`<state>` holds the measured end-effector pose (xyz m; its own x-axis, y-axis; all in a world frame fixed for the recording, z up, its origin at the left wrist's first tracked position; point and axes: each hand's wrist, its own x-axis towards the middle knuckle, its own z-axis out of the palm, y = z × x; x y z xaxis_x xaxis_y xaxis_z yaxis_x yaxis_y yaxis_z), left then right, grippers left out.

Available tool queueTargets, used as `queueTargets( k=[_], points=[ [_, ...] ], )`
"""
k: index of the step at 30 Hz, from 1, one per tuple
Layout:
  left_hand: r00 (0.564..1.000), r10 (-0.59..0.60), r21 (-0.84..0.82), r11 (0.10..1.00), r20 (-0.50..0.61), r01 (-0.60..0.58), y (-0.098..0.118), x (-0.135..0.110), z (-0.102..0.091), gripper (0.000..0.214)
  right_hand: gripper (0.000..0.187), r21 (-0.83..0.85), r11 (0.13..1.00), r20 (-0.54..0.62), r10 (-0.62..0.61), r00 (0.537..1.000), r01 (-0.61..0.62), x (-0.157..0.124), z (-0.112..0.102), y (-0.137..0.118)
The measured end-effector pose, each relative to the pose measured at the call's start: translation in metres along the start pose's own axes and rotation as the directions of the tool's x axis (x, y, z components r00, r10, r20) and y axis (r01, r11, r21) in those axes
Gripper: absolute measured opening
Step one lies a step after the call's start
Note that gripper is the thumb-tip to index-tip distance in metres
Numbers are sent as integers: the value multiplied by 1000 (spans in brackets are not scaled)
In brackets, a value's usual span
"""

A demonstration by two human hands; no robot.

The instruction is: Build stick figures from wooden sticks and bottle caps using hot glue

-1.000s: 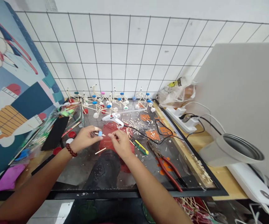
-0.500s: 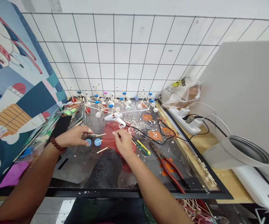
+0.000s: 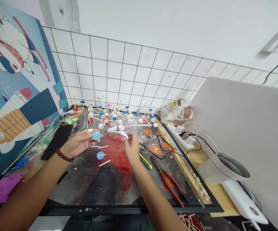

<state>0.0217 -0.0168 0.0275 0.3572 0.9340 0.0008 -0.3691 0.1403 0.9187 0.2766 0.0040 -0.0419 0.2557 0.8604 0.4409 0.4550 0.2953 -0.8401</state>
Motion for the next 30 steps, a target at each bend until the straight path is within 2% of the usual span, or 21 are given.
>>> queueTargets(
  k=[3, 7, 12, 15, 18, 21, 22, 24, 26, 28, 30],
  points=[
    [1000, -15, -147, 989, -7, 14, -4, 2, 4, 29, 43, -238, 969, -24, -72, 997, 64, 29, 1, 7],
    [998, -37, -296, 955, -60, 18, -9, 6, 0, 24, 48, -461, 884, 133, -15, 991, 75, 49, 11, 14],
    [979, -134, -459, 887, -156, 49, -11, 9, -4, 23, 22, -494, 861, 233, -7, 972, 124, 49, 31, 11],
    [956, -86, -483, 874, -281, -63, -10, 11, -5, 29, 13, -481, 868, 252, 4, 968, 122, 48, 36, 3],
    [907, -26, -444, 877, -420, -181, -9, 15, -11, 28, 18, -455, 884, 247, 9, 969, 107, 44, 29, -8],
    [875, 23, -402, 882, -484, -246, -9, 19, -20, 31, 24, -397, 912, 205, -20, 979, 102, 31, 11, -14],
    [870, 40, -385, 886, -492, -259, -10, 20, -22, 34, 25, -330, 938, 174, -49, 984, 105, 25, 5, -14],
    [871, 94, -322, 906, -482, -276, -12, 21, -24, 41, 29, -149, 984, 111, -84, 990, 100, 13, -5, -12],
    [876, 185, -198, 934, -445, -298, -15, 21, -24, 52, 33, 41, 998, 65, -60, 996, 58, 2, -12, -7],
    [866, 299, -11, 944, -400, -331, -19, 21, -20, 64, 34, 177, 984, 56, -16, 998, 6, -4, -14, -2],
    [837, 406, 191, 913, -366, -360, -22, 21, -17, 73, 35, 246, 969, 66, 5, 998, -21, -7, -13, 2]
  ],
)
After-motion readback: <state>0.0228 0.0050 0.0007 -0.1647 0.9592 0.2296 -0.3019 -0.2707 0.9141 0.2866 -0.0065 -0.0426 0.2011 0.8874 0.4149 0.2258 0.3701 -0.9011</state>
